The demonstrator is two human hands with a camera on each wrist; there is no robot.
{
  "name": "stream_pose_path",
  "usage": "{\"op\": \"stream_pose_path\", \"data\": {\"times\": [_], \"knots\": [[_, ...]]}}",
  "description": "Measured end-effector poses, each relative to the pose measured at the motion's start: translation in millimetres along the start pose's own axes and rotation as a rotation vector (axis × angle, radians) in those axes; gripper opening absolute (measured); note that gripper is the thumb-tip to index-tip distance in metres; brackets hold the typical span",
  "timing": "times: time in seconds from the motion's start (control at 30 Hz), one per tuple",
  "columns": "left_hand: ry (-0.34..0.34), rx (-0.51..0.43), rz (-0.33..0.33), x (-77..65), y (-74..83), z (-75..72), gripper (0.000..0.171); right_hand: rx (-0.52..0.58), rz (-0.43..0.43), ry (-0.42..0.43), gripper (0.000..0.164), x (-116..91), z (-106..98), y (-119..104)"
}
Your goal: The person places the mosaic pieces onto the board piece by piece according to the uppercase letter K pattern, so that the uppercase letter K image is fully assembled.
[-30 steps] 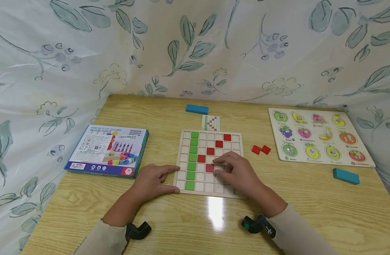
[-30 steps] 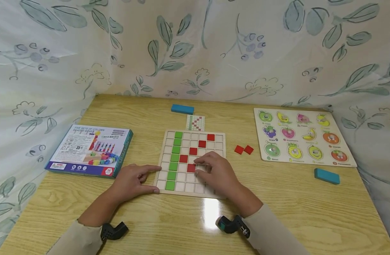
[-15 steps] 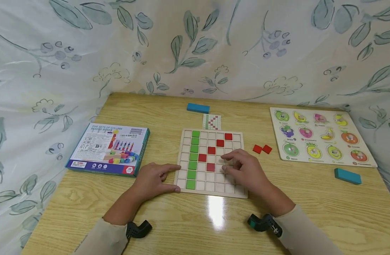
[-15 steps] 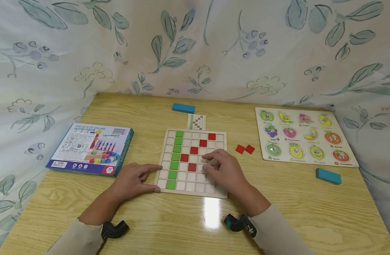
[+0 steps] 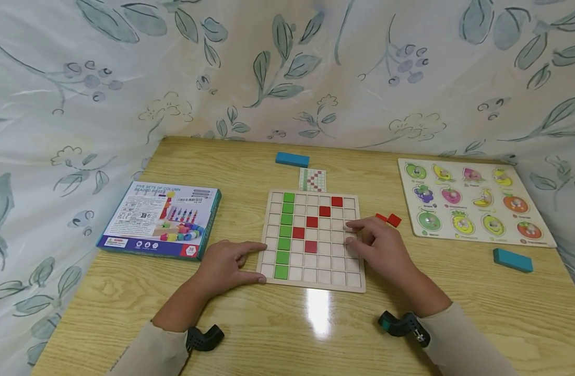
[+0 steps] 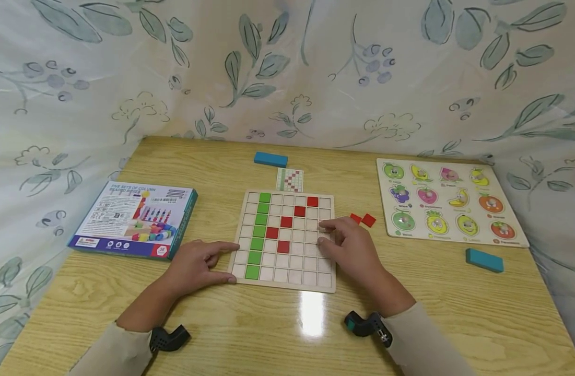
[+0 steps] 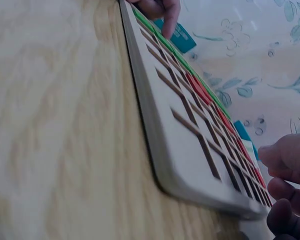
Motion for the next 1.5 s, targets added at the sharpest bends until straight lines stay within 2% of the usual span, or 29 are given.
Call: {"op": "stream_pose_path", "data": {"times": [0.4, 0.6, 0.97, 1.5], "knots": [[0.003, 0.009, -0.003, -0.4, -0.5, 0.4, 0.069, -0.083, 0.051, 0.097, 0.036, 2, -34, 24], [0.006, 0.008, 0.0, -0.7, -1.5, 1.5, 0.069, -0.098, 0.08, 0.1, 0.038, 5, -45, 32], [0.019, 0.015, 0.014, -0.5, -0.2, 0.7, 0.068, -0.12, 0.121, 0.075, 0.04, 9, -47, 48], [0.01, 0.021, -0.001, -0.5, 0.1, 0.9, 0.069, -0.157, 0.117, 0.055, 0.037, 11, -46, 48]]}}
Point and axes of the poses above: each hand's wrist, its own x-axis towards the middle knuckle, its own z-axis out of the palm, y = z × x, the point moved 10 cm from there along x, towards the middle knuckle, and after that the axes turned 5 degrees about -y, right-handed, at the moved point
